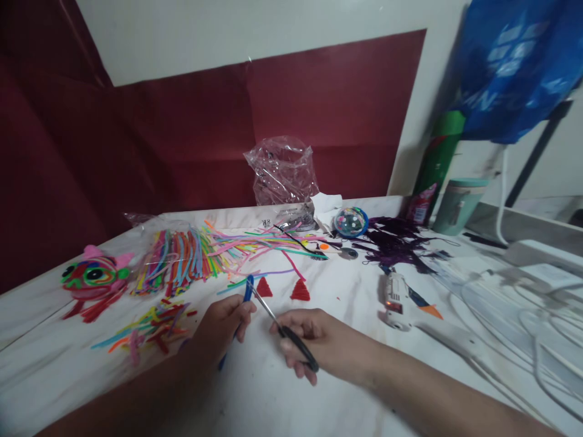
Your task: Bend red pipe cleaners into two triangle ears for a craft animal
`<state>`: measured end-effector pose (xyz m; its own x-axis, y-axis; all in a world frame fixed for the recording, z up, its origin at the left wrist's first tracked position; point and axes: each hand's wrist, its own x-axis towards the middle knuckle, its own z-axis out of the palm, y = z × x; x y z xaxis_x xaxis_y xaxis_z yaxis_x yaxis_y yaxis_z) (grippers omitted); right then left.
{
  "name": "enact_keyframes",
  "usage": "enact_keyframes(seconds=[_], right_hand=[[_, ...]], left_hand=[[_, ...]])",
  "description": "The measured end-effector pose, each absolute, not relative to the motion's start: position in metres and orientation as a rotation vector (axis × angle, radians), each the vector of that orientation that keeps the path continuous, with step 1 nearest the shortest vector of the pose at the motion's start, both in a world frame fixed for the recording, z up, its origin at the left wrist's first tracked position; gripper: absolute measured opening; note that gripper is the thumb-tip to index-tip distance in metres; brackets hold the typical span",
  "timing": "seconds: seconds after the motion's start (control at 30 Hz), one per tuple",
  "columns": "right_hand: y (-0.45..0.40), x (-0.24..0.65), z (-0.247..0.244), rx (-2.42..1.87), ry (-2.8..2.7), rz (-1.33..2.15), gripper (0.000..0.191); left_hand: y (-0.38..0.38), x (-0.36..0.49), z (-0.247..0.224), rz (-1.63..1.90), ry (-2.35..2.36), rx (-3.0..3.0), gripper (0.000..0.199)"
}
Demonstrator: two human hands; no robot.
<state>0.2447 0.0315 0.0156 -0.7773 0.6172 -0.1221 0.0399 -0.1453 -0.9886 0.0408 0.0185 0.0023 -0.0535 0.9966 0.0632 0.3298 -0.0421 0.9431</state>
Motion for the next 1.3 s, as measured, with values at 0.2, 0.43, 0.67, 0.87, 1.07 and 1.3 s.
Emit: enact_keyframes(seconds=[0.2, 0.43, 0.67, 0.87, 1.07, 1.3], right_hand=[[0.029, 0.240, 0.014, -0.744, -1.666, 2.018, 0.041], [0.030, 0.239, 0.007, -0.632, -1.620, 2.007, 0.039], [0.020, 0.231, -0.004, -0.402, -1.608, 1.889, 0.041], [0.016, 0.231, -0.005, -0.395, -1.574, 1.845, 0.042], [0.016, 0.230, -0.010, -0.421, -1.555, 1.868, 0.043], [0.016, 0.246, 0.024, -0.469, -1.566, 1.616, 0.033]], left_hand=[[0.018, 0.040, 0.001, 1.119, 1.458, 1.499, 0.024], [0.011, 0.043, 0.003, 0.977, 1.540, 1.724, 0.025], [-0.001, 0.053, 0.011, 0.899, 1.453, 2.006, 0.028], [0.001, 0.052, 0.014, 0.960, 1.455, 1.956, 0.027], [-0.001, 0.048, 0.016, 1.028, 1.462, 1.972, 0.026], [0.006, 0.050, -0.001, 0.997, 1.548, 1.704, 0.022]])
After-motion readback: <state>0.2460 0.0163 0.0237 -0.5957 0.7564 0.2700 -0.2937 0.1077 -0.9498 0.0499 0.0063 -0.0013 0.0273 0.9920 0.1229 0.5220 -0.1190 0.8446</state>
